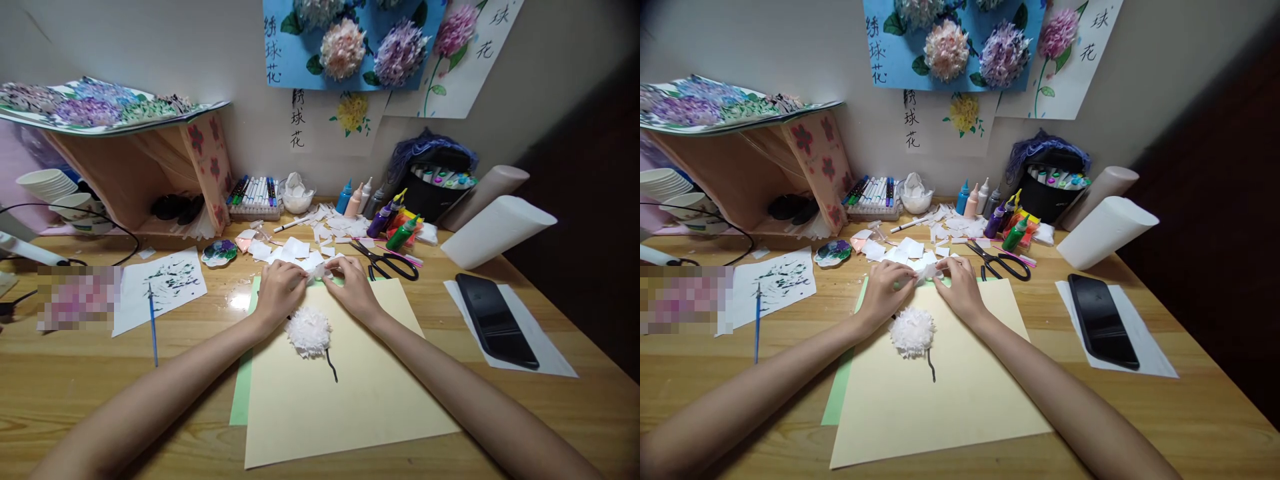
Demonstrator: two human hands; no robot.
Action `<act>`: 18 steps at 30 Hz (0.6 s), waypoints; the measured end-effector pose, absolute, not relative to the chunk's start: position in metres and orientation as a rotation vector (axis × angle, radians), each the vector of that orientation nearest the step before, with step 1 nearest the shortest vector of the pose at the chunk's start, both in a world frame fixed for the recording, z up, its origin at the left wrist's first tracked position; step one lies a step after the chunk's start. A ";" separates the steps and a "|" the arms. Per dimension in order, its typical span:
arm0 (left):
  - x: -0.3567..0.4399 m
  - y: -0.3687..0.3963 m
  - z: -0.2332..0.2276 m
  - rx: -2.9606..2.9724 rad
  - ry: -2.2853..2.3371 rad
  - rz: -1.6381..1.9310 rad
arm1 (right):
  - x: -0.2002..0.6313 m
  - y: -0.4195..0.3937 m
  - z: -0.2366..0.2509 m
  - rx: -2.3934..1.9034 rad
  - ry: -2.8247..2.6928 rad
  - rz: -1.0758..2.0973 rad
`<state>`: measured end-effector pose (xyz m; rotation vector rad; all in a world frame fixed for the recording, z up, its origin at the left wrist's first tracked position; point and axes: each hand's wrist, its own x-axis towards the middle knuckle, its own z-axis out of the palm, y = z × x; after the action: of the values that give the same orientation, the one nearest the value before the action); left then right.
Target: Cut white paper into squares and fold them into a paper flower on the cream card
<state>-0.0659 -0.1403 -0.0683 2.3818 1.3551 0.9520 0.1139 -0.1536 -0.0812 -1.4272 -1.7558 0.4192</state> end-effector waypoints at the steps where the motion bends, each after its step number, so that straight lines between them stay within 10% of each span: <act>1: -0.066 -0.140 -0.068 2.373 1.344 0.974 | 0.114 -0.154 -0.080 -1.417 -1.761 0.407; 18: -0.067 -0.140 -0.067 2.279 1.000 1.053 | 0.110 -0.162 -0.072 -1.117 -1.750 0.682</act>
<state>-0.0670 -0.1402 -0.0666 2.2790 0.9998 1.0531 0.1098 -0.1625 -0.0725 -1.1169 -1.7496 0.6822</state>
